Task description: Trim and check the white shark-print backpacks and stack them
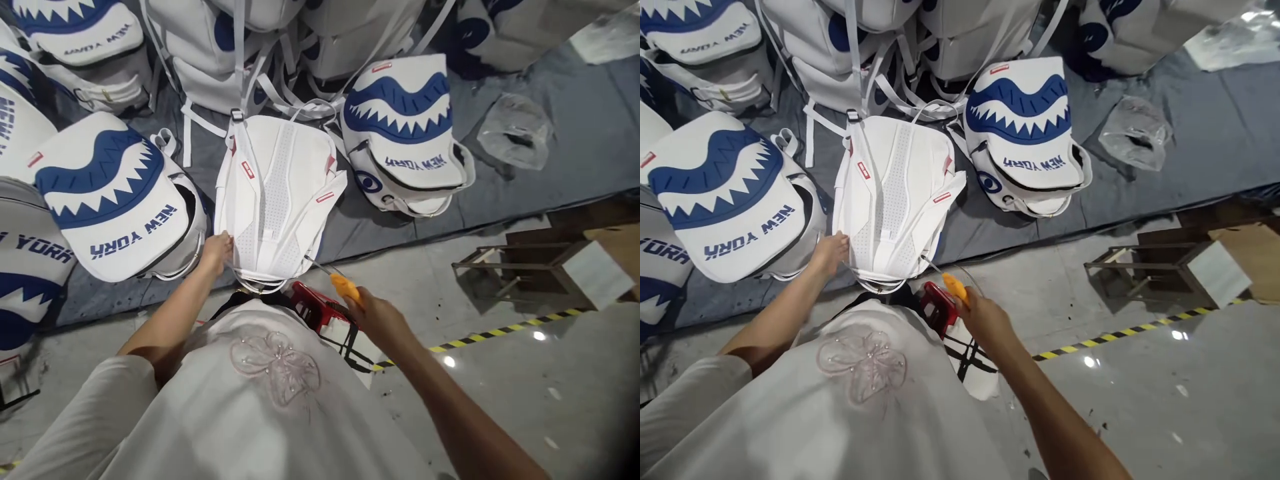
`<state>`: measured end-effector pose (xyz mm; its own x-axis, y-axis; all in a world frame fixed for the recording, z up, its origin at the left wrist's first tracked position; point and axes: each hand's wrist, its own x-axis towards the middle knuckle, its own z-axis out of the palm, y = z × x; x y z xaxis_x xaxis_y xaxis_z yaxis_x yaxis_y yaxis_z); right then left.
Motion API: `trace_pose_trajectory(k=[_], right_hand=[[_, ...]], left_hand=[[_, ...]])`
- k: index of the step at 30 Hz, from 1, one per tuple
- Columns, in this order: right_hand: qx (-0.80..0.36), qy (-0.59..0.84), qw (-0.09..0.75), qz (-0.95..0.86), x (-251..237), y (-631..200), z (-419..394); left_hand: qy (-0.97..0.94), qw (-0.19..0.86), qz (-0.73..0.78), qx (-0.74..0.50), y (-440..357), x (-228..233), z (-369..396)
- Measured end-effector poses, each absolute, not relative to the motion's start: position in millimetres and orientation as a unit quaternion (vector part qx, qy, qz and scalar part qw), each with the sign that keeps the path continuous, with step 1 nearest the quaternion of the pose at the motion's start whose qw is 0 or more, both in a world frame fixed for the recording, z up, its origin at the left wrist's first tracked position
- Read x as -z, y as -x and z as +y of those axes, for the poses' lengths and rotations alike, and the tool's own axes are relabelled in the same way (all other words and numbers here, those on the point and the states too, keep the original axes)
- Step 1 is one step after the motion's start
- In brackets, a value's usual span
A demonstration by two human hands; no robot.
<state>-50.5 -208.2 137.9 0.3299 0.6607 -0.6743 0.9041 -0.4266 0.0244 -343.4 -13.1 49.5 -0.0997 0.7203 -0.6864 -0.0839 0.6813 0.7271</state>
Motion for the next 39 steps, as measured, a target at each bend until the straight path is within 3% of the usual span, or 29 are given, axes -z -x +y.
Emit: trace_pose_trajectory(k=[6,12,18,25,33,39], right_hand=[[0.259,-0.814,0.130,0.504,-73.0,111.8,-209.4],[0.234,-0.801,0.096,0.542,-46.7,126.7,-200.7],[0.169,-0.863,0.093,0.468,-39.3,99.9,-205.0],[0.195,-0.859,0.084,0.466,-24.5,106.3,-162.4],[0.232,-0.850,0.083,0.466,-46.4,90.6,-169.5],[0.247,-0.867,0.048,0.430,-58.6,87.5,-185.7]], left_hand=[[-0.114,0.768,0.568,-0.272,341.2,-44.8,-9.6],[-0.101,0.861,0.417,-0.274,327.8,-28.9,-0.9],[-0.110,0.869,0.361,-0.320,332.3,-16.4,8.4],[-0.123,0.866,0.344,-0.341,324.7,-4.5,13.5],[-0.147,0.864,0.391,-0.281,340.9,-32.3,-4.2],[-0.143,0.869,0.367,-0.299,308.8,-40.0,-8.3]])
